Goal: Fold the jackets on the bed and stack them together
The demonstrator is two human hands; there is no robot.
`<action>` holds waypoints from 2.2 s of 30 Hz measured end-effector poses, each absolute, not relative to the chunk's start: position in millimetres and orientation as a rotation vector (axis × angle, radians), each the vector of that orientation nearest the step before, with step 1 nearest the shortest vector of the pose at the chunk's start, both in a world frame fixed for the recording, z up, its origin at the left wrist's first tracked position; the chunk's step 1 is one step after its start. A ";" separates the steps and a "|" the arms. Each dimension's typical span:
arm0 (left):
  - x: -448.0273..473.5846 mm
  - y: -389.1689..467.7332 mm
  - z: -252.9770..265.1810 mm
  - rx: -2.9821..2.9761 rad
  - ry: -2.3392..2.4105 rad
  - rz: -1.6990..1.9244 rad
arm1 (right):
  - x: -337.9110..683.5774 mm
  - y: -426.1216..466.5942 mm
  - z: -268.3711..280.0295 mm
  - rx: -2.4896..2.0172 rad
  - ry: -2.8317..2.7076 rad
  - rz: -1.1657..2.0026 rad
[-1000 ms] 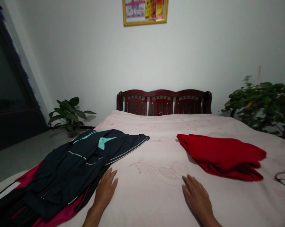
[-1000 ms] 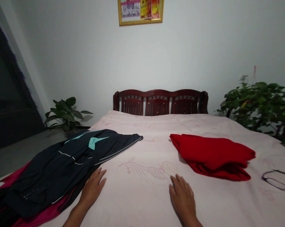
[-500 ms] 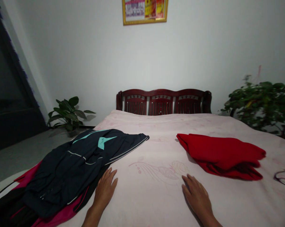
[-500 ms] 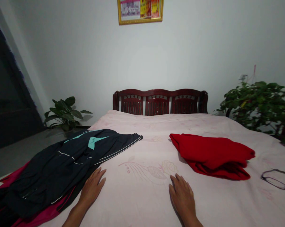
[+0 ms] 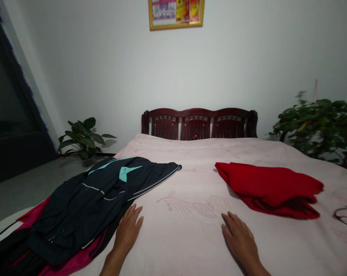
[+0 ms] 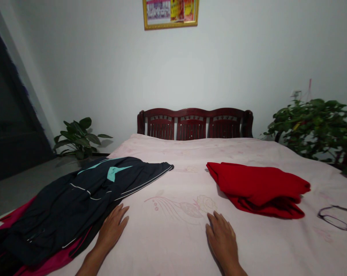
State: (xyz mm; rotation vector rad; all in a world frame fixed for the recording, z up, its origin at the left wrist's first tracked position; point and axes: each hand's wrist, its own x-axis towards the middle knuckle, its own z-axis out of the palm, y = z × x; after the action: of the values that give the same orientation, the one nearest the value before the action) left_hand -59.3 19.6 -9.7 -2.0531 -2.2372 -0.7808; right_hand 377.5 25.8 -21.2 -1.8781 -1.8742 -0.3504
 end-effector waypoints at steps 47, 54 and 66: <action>-58.1 18.0 -6.8 -2.053 -2.263 -0.799 | 376.5 24.4 -18.3 -1.915 -1.876 -0.297; -59.0 19.4 -8.0 -2.069 -2.200 -0.833 | 377.5 25.0 -21.0 -1.868 -1.864 -0.316; -76.7 -4.7 34.6 -1.516 -2.086 -0.661 | 380.2 27.2 -24.2 -1.897 -1.872 -0.293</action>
State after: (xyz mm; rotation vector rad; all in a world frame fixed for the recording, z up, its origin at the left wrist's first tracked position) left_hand -76.7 -4.7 34.6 -1.5161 -2.0863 -0.6615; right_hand 380.2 27.2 -24.2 -1.8969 -1.8715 -0.2932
